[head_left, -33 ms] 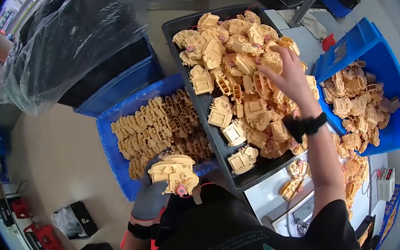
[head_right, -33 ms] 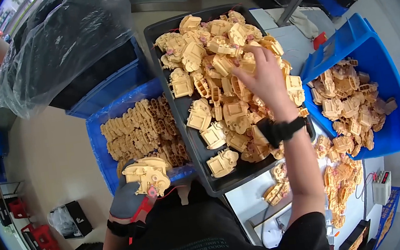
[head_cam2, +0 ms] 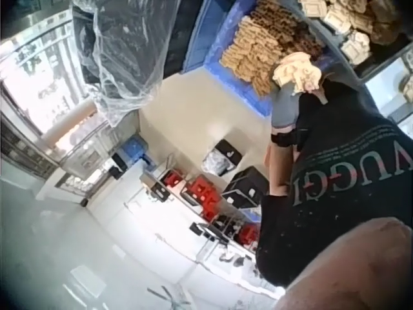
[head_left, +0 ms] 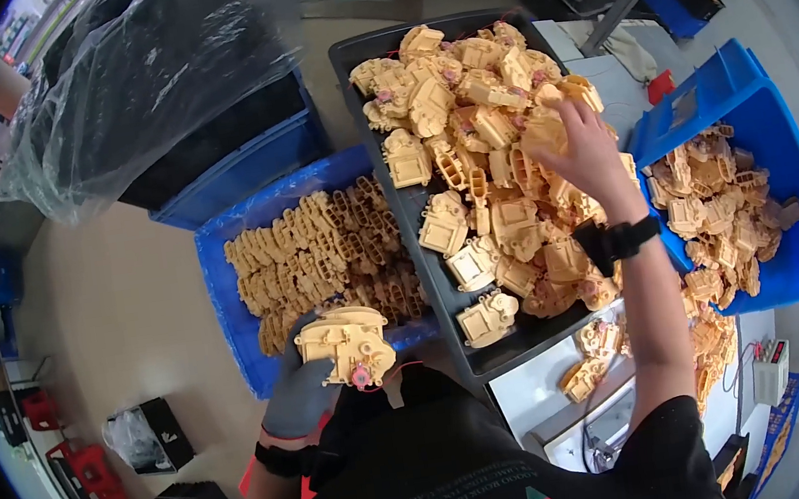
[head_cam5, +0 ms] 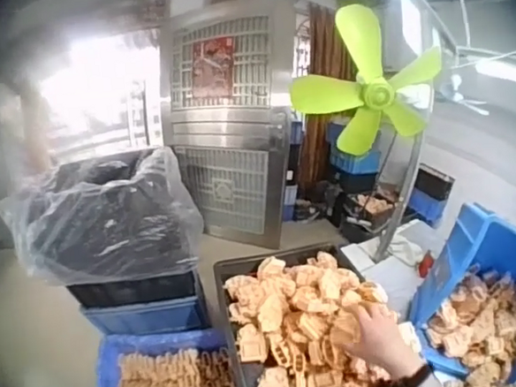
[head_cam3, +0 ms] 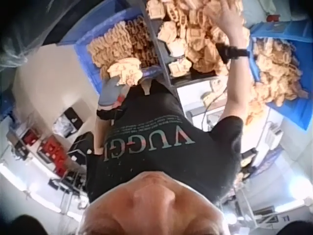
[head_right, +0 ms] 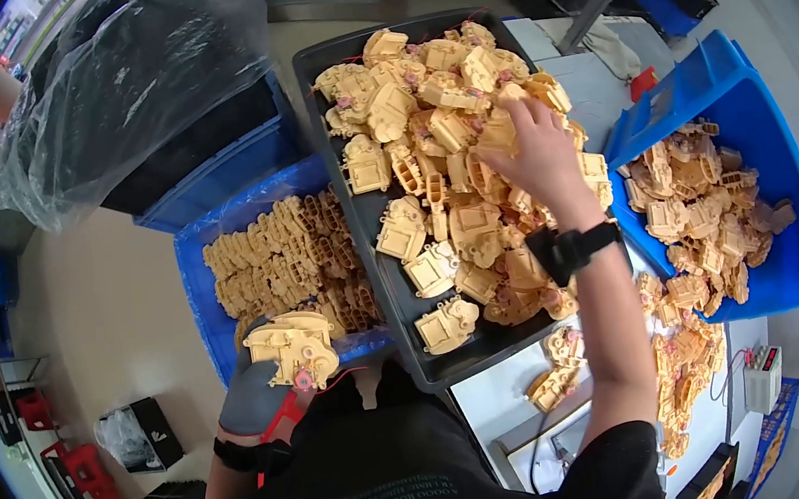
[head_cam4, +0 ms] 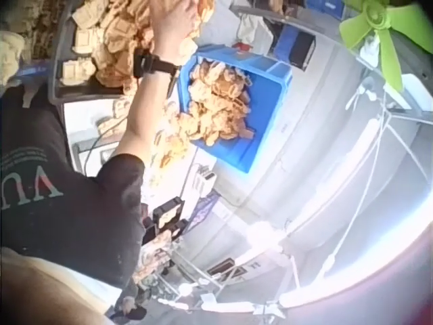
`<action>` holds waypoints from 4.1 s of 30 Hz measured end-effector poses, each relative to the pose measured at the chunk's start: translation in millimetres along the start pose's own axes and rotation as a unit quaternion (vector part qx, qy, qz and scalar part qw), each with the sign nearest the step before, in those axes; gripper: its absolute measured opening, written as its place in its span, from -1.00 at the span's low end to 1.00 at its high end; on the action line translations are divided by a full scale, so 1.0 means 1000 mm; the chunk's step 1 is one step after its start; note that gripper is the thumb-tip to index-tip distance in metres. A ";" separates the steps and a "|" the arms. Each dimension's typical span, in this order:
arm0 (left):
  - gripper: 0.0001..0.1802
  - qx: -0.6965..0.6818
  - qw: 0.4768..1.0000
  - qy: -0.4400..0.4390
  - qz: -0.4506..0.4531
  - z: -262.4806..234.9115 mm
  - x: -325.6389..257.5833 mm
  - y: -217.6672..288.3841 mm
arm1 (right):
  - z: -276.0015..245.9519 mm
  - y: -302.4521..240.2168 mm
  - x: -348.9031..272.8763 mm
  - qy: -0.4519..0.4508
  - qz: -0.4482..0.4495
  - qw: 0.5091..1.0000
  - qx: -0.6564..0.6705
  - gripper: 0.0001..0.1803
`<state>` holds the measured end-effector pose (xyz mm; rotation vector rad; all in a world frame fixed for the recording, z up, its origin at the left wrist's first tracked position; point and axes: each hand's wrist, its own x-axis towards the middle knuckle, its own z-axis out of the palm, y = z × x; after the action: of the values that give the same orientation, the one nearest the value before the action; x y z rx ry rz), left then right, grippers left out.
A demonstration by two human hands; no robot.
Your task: Sorting waffle-patterned snacks and arranging them into blue plastic crates in a production facility.
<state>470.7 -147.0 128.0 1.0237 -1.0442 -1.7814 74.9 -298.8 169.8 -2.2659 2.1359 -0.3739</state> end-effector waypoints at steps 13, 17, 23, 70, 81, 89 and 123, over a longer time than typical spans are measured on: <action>-0.34 -0.282 0.948 0.149 -0.010 -0.059 -0.019 -0.003 | -0.013 0.007 -0.023 0.043 0.022 0.990 0.133 -0.50; -0.34 -0.292 0.944 0.152 0.002 -0.083 -0.021 -0.003 | -0.039 -0.094 -0.046 -0.067 0.089 0.910 0.399 -0.35; -0.34 -0.314 0.940 0.134 -0.004 -0.140 -0.020 -0.009 | -0.015 -0.272 -0.061 -0.283 0.043 0.787 0.546 -0.48; -0.28 -0.238 0.951 0.185 -0.068 -0.298 -0.019 -0.030 | 0.112 -0.469 -0.071 -0.310 0.333 0.561 0.691 -0.39; -0.28 -0.184 0.950 0.243 0.068 -0.279 -0.013 -0.043 | 0.114 -0.499 -0.084 -0.291 0.425 0.405 0.755 -0.54; -0.25 -0.224 0.946 0.225 0.065 -0.282 -0.018 -0.016 | 0.102 -0.481 -0.093 -0.387 0.489 0.463 0.630 -0.56; -0.35 0.440 0.868 0.139 0.182 -0.289 0.099 -0.104 | 0.361 -0.394 -0.018 -0.212 0.442 0.459 0.741 -0.39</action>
<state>675.2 -276.4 -85.5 1.4285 -1.7725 -0.7761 525.1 -309.5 -118.2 -0.1184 1.1925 -0.8911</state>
